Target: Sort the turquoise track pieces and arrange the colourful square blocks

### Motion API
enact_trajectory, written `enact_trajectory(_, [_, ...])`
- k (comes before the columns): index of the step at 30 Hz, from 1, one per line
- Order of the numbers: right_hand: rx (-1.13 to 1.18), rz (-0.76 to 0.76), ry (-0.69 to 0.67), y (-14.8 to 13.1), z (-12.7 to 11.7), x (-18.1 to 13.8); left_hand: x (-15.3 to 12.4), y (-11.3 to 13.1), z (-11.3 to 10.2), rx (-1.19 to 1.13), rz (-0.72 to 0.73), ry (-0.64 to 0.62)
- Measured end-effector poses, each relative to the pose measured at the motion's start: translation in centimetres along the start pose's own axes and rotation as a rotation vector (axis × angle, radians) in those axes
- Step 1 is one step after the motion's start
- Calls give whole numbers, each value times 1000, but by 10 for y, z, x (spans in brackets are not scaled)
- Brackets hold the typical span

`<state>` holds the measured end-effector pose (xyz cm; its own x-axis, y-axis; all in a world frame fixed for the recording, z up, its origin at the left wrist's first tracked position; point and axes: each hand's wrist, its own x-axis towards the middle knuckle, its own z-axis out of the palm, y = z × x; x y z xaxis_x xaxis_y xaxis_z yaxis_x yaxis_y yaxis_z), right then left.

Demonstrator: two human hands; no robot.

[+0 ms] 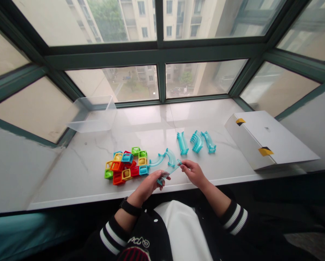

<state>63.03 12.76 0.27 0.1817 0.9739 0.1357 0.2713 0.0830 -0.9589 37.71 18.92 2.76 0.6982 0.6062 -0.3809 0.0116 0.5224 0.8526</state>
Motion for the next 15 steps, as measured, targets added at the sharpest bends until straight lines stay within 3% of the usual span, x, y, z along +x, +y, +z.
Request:
enact_trajectory(8, [28, 9, 58, 11, -7, 0, -1, -1, -2, -110, 0, -20])
enact_trajectory(15, [197, 150, 48, 19, -3, -2, 0, 0, -3, 218, 137, 74])
